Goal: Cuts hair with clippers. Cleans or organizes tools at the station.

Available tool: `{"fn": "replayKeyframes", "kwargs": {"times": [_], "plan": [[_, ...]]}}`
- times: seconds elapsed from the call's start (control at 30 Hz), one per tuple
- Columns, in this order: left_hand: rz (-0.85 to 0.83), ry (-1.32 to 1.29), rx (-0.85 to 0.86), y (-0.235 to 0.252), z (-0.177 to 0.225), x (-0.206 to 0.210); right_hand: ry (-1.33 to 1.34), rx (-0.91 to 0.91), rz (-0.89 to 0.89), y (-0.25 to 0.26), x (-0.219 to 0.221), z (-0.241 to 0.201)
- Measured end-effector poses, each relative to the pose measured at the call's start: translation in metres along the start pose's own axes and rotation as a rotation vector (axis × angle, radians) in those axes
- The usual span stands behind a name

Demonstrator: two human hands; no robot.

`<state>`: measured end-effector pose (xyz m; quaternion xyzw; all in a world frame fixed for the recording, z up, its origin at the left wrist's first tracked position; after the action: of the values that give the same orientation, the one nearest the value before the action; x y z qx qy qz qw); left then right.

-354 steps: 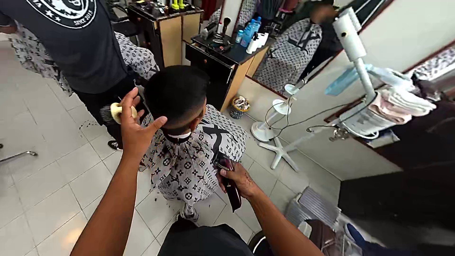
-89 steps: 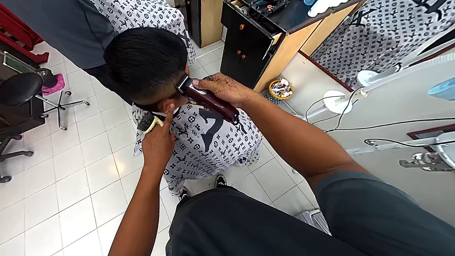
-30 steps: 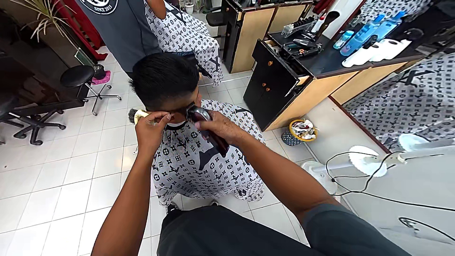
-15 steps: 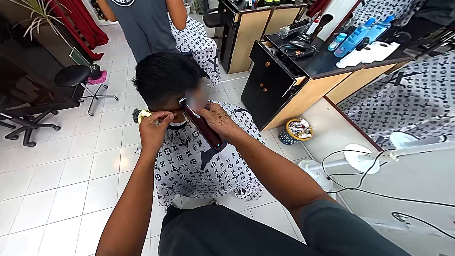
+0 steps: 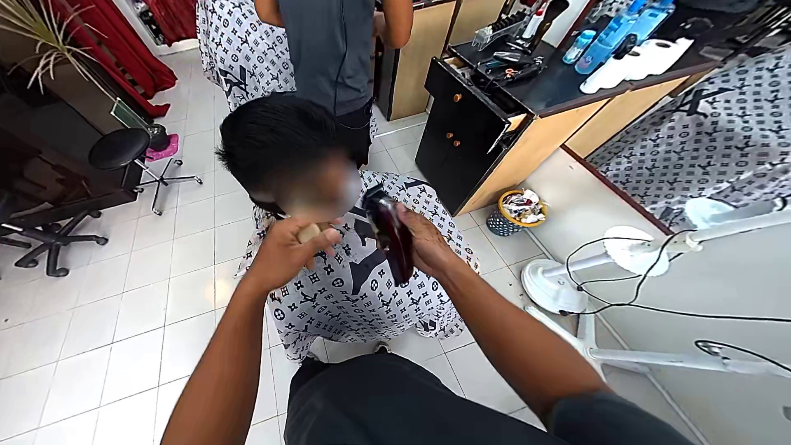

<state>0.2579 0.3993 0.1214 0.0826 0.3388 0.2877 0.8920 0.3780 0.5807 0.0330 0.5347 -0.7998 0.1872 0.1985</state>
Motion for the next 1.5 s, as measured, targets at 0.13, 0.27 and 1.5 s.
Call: {"fn": "replayKeyframes", "kwargs": {"times": [0.13, 0.27, 1.5], "plan": [[0.067, -0.365, -0.014, 0.048, 0.018, 0.020, 0.217, 0.062, 0.094, -0.025, -0.021, 0.039], [-0.206, -0.462, -0.368, 0.063, -0.004, 0.076, 0.263, 0.074, 0.072, -0.054, -0.020, 0.061], [-0.225, 0.685, 0.051, -0.016, -0.102, -0.002, -0.528, -0.087, 0.498, 0.024, 0.156, 0.024]]}}
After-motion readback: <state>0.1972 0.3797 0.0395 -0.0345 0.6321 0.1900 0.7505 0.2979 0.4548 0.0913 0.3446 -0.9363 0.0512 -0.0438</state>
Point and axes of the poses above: each hand's wrist, its own y-axis towards the middle knuckle, its own x-axis out of the palm, z = x × y, the point moved 8 cm from there along y, towards the middle knuckle, and after that the axes turned 15 degrees about y, right-handed, at the moved point
